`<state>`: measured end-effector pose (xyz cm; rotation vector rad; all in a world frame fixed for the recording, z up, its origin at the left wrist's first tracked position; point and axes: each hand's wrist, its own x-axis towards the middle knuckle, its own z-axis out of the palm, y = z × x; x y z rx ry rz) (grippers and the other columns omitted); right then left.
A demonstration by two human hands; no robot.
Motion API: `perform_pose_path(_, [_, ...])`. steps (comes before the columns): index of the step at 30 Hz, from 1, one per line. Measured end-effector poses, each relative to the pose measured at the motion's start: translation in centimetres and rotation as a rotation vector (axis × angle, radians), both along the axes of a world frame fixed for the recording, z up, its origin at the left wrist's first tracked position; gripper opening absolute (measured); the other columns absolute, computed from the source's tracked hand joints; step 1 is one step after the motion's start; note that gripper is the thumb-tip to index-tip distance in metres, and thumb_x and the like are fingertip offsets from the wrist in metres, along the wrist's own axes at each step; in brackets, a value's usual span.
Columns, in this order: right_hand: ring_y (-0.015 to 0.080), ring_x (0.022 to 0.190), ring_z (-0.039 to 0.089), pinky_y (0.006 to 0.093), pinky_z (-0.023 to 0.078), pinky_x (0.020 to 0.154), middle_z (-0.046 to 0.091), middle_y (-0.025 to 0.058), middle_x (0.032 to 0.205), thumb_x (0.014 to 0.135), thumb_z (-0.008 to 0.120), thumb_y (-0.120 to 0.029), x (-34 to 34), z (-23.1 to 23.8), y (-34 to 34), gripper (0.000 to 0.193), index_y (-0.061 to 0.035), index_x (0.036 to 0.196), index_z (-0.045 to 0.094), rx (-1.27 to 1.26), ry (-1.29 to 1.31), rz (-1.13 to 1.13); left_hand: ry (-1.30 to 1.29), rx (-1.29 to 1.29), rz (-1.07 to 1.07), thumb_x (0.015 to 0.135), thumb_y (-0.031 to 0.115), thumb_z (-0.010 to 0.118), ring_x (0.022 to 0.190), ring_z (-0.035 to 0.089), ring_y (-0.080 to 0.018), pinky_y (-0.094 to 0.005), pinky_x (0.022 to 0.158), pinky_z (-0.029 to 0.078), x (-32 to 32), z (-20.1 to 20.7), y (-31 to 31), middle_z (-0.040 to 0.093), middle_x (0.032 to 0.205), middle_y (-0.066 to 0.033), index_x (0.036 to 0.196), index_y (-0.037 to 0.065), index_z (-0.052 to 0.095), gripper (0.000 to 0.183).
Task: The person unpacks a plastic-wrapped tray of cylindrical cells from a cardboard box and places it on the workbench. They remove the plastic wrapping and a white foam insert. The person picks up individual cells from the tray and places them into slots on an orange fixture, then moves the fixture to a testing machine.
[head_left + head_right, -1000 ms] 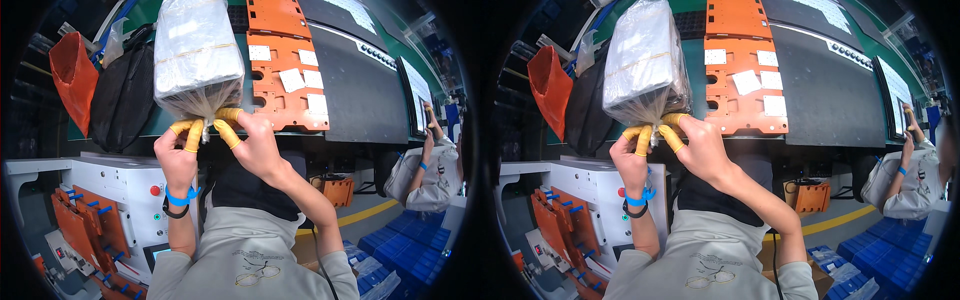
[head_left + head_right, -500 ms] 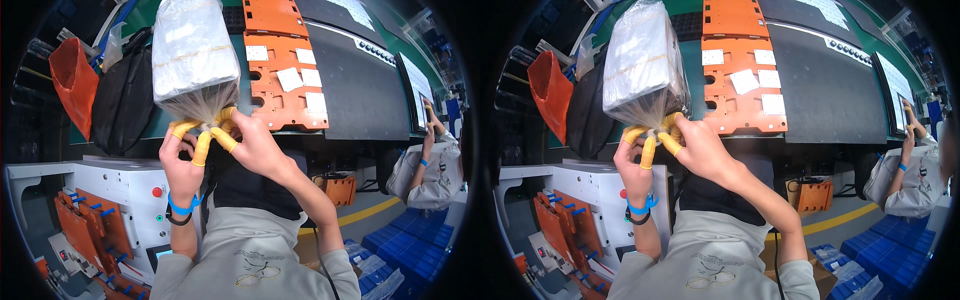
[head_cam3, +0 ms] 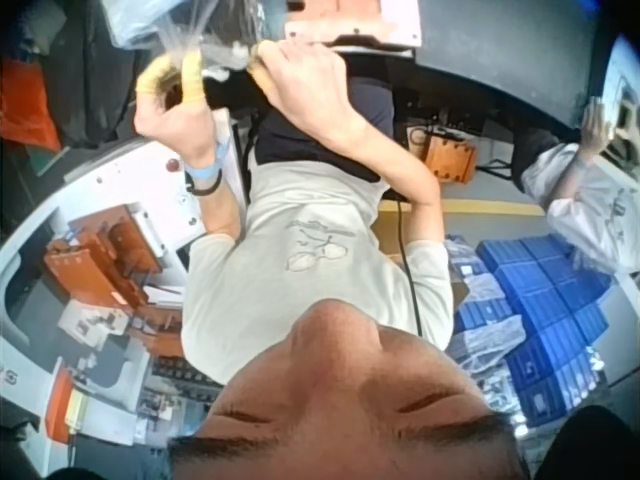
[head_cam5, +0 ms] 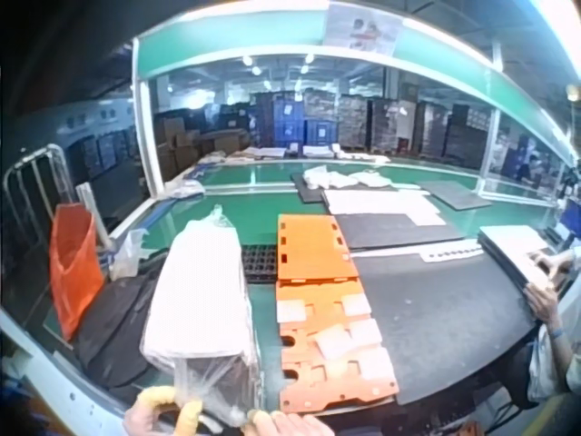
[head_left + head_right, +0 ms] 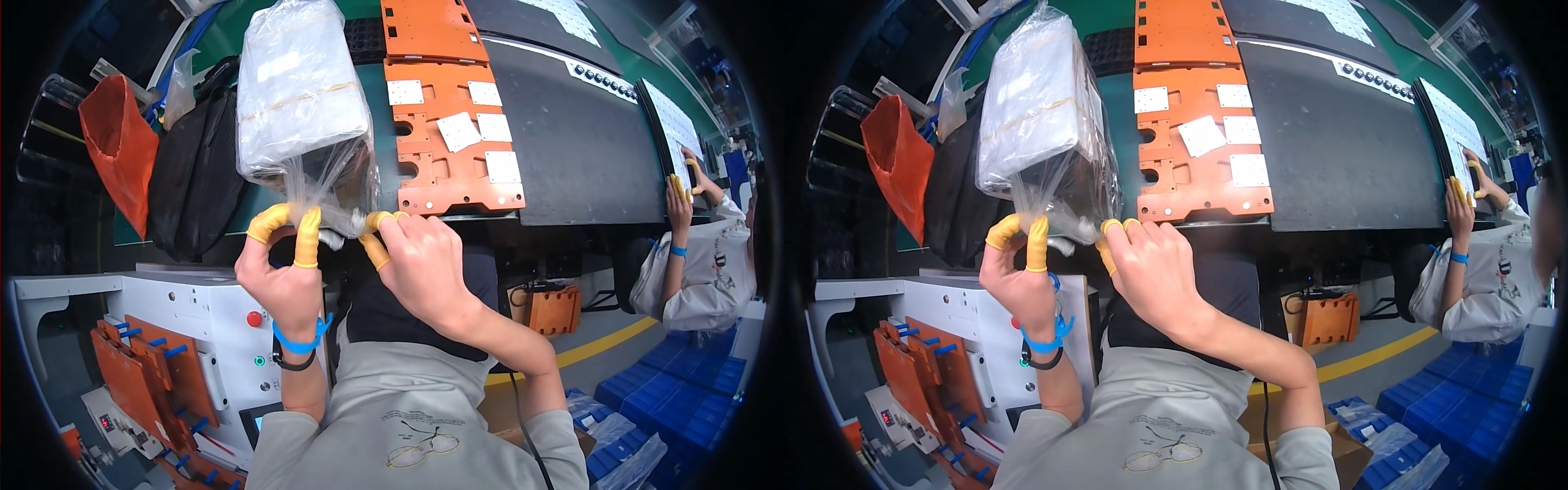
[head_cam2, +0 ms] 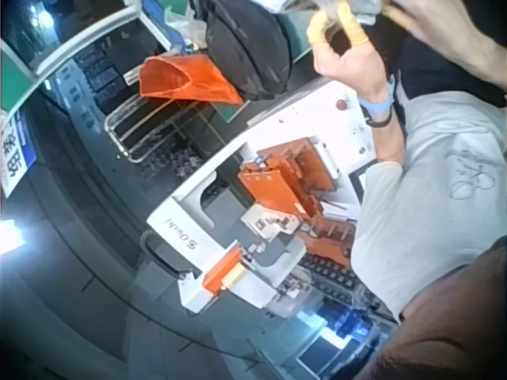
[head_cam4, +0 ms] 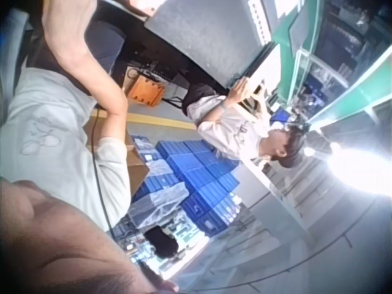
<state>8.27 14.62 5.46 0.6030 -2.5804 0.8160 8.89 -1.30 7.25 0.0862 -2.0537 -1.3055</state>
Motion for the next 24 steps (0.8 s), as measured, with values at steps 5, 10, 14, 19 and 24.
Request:
perform_pose_path(5, [0.0257,0.057,0.054,0.0372,0.042,0.052,0.053,0.0075,0.067,0.072,0.078,-0.005,-0.7,-0.2,0.4,0.020,-0.0051,0.076,0.059,-0.120,0.155,0.049,-0.083,-0.088,-0.118,0.087,0.001,0.075,0.072,0.066,-0.0119,-0.0243,0.072,0.053,2.0,2.7,-1.4,0.069,0.082,-0.0060,0.102,-0.005,0.069,0.017])
perform_pose_path(10, [0.0197,0.059,0.053,0.0324,0.041,0.052,0.052,0.0041,0.070,0.074,0.074,-0.006,0.2,-1.1,1.8,0.017,-0.0069,0.071,0.058,-0.066,0.229,0.070,-0.071,0.203,-0.008,0.088,-0.001,0.074,0.058,0.063,-0.0105,-0.0215,0.055,0.048,2.1,5.4,-1.7,0.069,0.075,-0.0077,0.097,-0.006,0.071,0.010])
perform_pose_path(14, [0.0202,0.061,0.053,0.0325,0.039,0.050,0.053,0.0058,0.075,0.072,0.074,-0.006,1.2,-3.9,2.4,0.015,-0.0067,0.072,0.058,0.024,0.205,0.182,0.007,0.384,-0.104,0.093,0.006,0.070,0.058,0.060,-0.0090,-0.0204,0.053,0.045,1.7,6.3,-1.5,0.068,0.079,-0.0080,0.101,-0.006,0.067,0.015])
perform_pose_path(19, [0.0216,0.062,0.052,0.0330,0.041,0.049,0.057,0.0055,0.081,0.066,0.077,-0.003,2.4,-3.6,1.4,0.022,-0.0043,0.086,0.069,-0.196,0.192,0.243,0.102,0.429,-0.314,0.095,0.011,0.068,0.071,0.061,-0.0077,-0.0207,0.062,0.047,2.3,8.5,-0.4,0.067,0.090,-0.0062,0.103,-0.003,0.064,0.017])
perform_pose_path(24, [0.0319,0.088,0.065,0.0358,0.056,0.074,0.065,0.0170,0.108,0.071,0.077,-0.002,3.0,0.1,-1.9,0.044,0.0039,0.114,0.066,-0.486,0.249,0.350,-0.001,0.596,-0.418,0.095,0.016,0.068,0.074,0.062,-0.0078,-0.0210,0.066,0.050,3.5,6.2,-0.5,0.066,0.090,-0.0057,0.112,-0.001,0.059,0.025])
